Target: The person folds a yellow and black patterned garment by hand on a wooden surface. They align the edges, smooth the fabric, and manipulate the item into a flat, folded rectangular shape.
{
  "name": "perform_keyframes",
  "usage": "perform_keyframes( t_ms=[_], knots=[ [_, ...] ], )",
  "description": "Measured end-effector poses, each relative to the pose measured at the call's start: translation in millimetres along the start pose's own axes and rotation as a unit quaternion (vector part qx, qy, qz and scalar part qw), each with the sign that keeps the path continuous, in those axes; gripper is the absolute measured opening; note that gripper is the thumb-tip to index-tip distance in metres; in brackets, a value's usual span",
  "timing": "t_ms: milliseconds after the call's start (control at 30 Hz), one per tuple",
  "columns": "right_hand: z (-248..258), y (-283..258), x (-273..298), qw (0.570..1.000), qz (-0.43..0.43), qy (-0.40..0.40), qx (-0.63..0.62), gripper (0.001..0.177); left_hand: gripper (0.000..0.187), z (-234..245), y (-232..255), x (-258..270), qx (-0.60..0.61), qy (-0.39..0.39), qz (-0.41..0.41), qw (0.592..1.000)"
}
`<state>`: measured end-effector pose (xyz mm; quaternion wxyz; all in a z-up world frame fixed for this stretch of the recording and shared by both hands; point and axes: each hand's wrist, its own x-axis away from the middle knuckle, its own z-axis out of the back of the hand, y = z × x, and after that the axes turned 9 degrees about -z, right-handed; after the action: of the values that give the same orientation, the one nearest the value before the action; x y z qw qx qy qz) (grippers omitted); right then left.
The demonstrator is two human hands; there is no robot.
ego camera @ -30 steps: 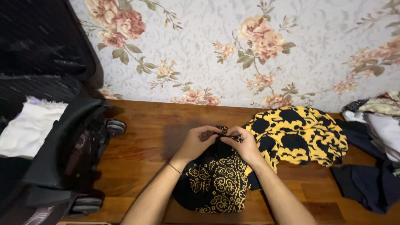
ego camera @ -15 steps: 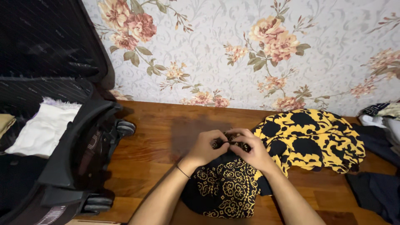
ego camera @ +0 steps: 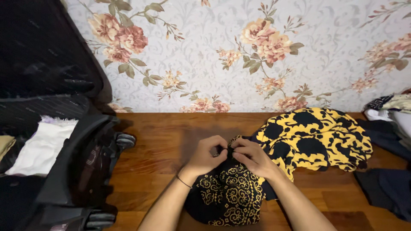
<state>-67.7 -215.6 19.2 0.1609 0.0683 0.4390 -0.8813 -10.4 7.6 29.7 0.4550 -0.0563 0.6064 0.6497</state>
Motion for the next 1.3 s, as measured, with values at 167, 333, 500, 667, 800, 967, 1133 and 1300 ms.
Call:
perform_keyframes(
  t_ms=[167,333,500,667,800,967,1133,1300],
  knots=[
    [-4,-5,-2,0.997,0.016,0.072,0.022,0.017,0.013,1,-8,0,0.013,0.017,0.004,1.0],
    [-8,-11,-4,0.98,0.014,0.183,0.073,0.013,0.019,3,2,-6,-0.042,0.031,-0.025,0.998],
    [-10,-19,-5,0.971,0.037,0.206,0.111,0.01,0.026,-1,13,-5,-0.108,0.035,-0.106,0.988],
    [-9,-27,-7,0.971,0.038,0.194,0.133,0.013,0.014,-5,-1,-4,-0.142,0.051,-0.046,0.987],
    [-7,-14,-9,0.983,0.058,0.13,0.118,0.013,0.013,-1,-5,-3,-0.143,0.094,-0.055,0.984],
    [-12,0,-6,0.989,0.033,0.093,0.109,0.013,0.011,13,-2,-5,-0.093,0.092,-0.059,0.99],
    [12,0,-9,0.986,0.0,0.111,0.125,0.013,0.011,13,0,-7,-0.118,0.159,-0.09,0.976],
    [16,2,-6,0.99,0.011,0.085,0.116,0.012,0.01,29,-3,-9,-0.142,0.206,-0.059,0.966]
  ],
)
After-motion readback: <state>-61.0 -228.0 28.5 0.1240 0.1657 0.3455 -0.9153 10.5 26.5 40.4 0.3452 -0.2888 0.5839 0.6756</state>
